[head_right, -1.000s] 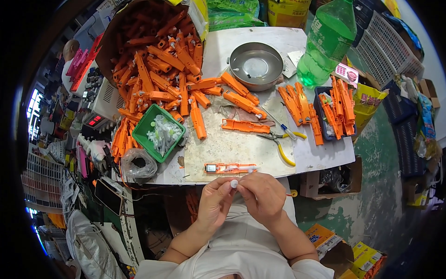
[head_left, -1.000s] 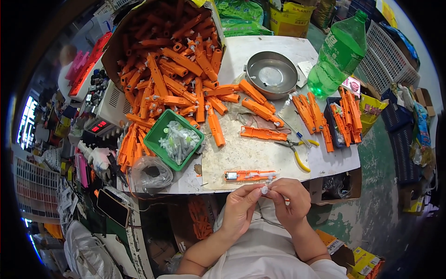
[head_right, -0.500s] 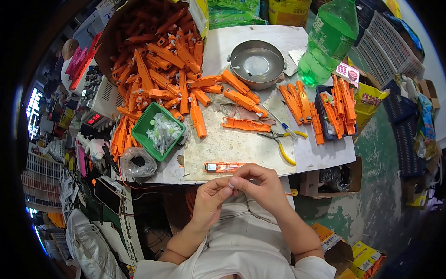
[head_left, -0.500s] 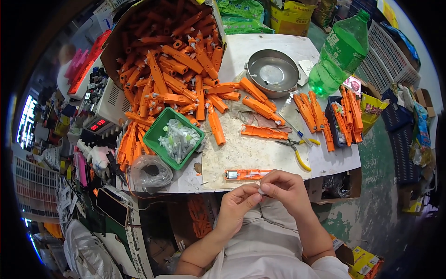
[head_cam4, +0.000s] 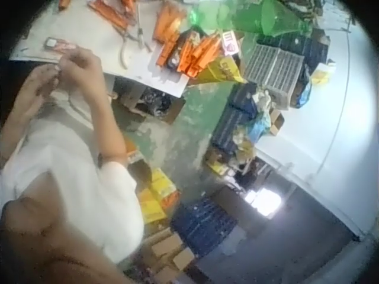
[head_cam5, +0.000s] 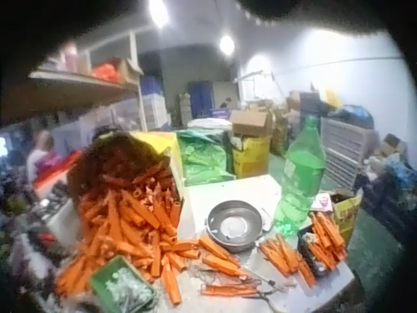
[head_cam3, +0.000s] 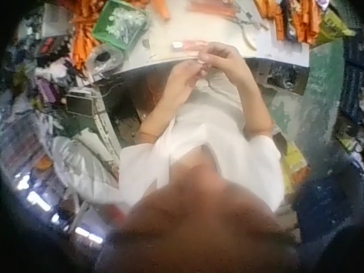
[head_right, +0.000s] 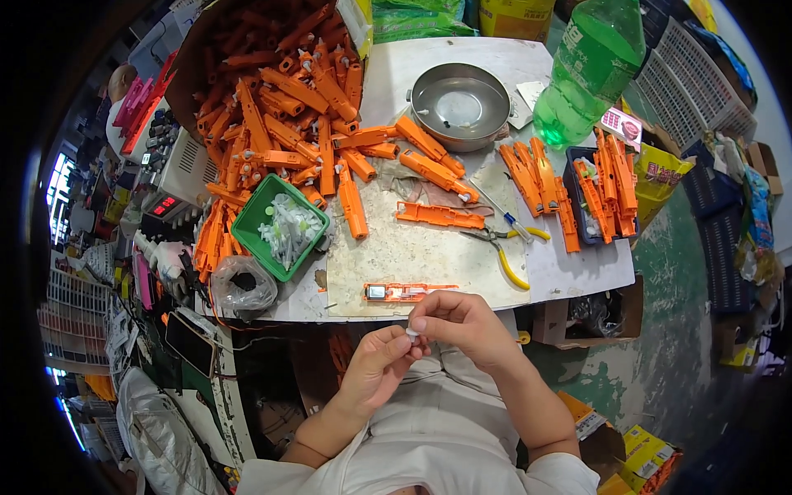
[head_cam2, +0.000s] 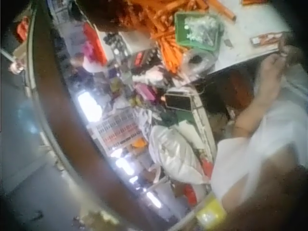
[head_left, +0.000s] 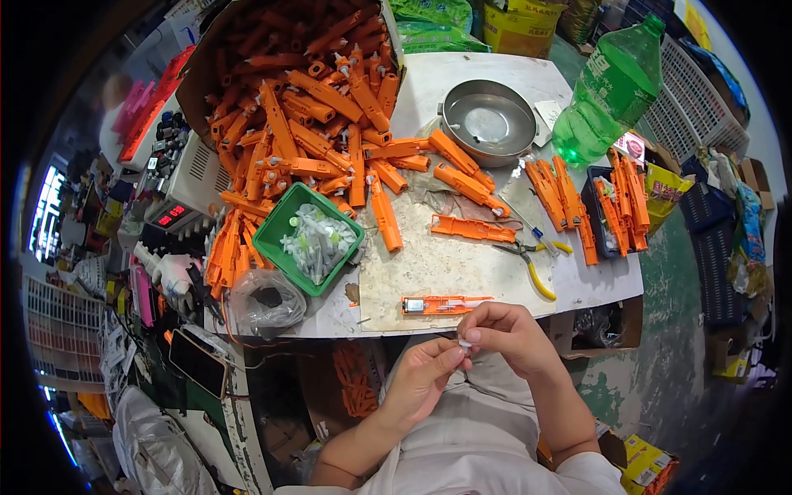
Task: The person assembles a plastic toy gun by fitting toy components, springs, and screws into the plastic housing. The person uses pliers and a screwdriver to secure the internal parts.
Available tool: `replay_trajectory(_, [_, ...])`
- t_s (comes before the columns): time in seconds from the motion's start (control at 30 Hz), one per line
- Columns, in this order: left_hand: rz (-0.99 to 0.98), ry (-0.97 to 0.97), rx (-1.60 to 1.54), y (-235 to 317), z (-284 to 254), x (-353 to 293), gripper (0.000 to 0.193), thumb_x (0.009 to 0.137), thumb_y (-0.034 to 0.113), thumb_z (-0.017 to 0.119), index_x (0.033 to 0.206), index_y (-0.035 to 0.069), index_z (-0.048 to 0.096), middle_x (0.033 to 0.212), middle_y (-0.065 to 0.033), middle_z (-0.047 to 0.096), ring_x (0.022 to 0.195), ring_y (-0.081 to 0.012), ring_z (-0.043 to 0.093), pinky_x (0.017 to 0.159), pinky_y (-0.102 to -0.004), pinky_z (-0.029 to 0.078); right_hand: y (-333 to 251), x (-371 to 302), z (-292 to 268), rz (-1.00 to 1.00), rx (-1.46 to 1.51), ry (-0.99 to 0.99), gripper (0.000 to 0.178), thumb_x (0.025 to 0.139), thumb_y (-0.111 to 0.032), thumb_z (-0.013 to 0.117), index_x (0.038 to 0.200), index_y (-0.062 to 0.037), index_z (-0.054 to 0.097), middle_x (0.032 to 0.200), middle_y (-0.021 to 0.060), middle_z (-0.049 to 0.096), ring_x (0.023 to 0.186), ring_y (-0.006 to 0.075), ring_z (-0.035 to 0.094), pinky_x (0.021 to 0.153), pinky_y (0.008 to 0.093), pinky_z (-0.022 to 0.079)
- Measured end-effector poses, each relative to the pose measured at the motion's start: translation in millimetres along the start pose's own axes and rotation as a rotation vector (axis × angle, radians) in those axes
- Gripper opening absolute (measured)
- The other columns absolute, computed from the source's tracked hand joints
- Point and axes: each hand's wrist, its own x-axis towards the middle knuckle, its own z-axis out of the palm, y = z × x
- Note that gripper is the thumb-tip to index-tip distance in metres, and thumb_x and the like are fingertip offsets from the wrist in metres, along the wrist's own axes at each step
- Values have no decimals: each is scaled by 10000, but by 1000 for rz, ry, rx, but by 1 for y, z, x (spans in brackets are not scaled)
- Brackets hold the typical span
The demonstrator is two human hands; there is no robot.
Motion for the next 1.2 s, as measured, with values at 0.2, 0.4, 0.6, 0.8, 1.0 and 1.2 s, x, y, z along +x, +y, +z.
replay_trajectory(0.2, [12, -44, -101, -3, -3, 1, 146, 891, 136, 616, 957, 8, 641, 917, -55, 643, 853, -120, 568, 825, -247, 421, 7, -6, 12, -356, -324, 203, 133, 801, -73, 699, 886, -14, 617, 856, 47, 626, 789, 133, 582, 684, 258, 473])
replay_trajectory(0.4, [63, -1, -41, -4, -7, 2, 160, 891, 133, 616, 973, -3, 639, 907, -50, 640, 861, -117, 568, 844, -253, 426, 9, -6, 18, -829, -1049, 289, 189, 683, -24, 755, 834, -32, 641, 846, 71, 621, 787, 221, 584, 687, 305, 465])
replay_trajectory(0.6, [286, 124, 304, 3, -11, -4, 180, 887, 143, 627, 1001, 6, 641, 944, -56, 633, 893, -133, 565, 827, -291, 451, 7, 9, 20, -840, -1112, 286, 187, 688, -7, 731, 845, -43, 635, 850, 68, 618, 784, 238, 585, 674, 333, 476])
replay_trajectory(0.8, [949, 309, 1542, 22, -31, 0, 276, 832, 242, 666, 1040, 62, 647, 1067, -64, 608, 1033, -260, 507, 878, -357, 397, 4, 45, 7, -688, -1236, 224, 116, 743, -56, 684, 840, -44, 621, 852, 68, 607, 838, 246, 563, 730, 342, 464])
replay_trajectory(1.0, [961, 373, 1907, 13, -48, 10, 377, 818, 372, 648, 1143, 181, 635, 1236, -17, 545, 1185, -260, 401, 957, -417, 288, 8, 56, 3, -652, -1394, 114, 124, 745, -68, 680, 847, -43, 615, 829, 71, 595, 833, 250, 544, 749, 345, 451])
replay_trajectory(1.2, [931, 367, 2014, 6, -56, 16, 397, 826, 479, 588, 1181, 301, 610, 1336, 1, 460, 1253, -250, 307, 982, -443, 244, -5, 59, 5, -478, -1313, 72, 128, 755, -95, 682, 855, -47, 618, 811, 68, 595, 828, 243, 544, 748, 346, 453])
